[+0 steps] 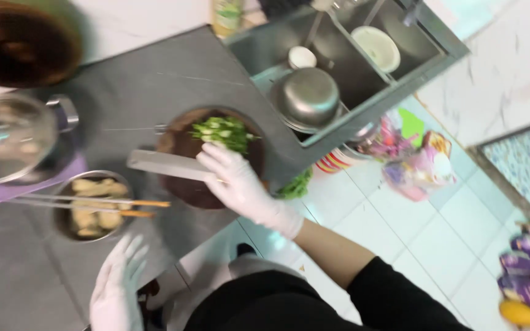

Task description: Preparing and cooking a meal by chopping ingredients, sautéing tomatoes, adding seasonings, and washing vegetables

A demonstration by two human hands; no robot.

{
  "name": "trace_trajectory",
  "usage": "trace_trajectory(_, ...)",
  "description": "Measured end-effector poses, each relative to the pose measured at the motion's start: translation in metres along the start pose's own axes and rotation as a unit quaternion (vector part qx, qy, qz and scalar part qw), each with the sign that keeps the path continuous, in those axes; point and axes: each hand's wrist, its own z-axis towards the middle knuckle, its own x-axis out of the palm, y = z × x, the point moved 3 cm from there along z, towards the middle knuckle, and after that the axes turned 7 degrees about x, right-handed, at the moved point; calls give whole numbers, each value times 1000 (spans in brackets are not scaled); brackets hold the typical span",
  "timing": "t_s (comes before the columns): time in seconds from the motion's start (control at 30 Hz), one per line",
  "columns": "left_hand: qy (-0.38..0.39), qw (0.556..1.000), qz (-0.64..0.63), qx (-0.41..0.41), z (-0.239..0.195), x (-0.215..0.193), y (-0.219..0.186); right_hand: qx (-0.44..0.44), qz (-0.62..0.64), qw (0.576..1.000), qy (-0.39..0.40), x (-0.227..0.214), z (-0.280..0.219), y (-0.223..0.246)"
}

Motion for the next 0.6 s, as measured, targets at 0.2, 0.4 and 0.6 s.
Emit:
trace_trajectory(0.2,105,985,85,-107,-9,152,-52,358,62,925,-108,-100,-40,-144)
trace_trajectory(0.4,257,952,-16,-168,29,249,-29,544,213,772,-250,-135,-71,-283)
trace_trajectory(0.6,334,907,-217,-138,72,423,44,546,235,746,-301,-198,-61,-494)
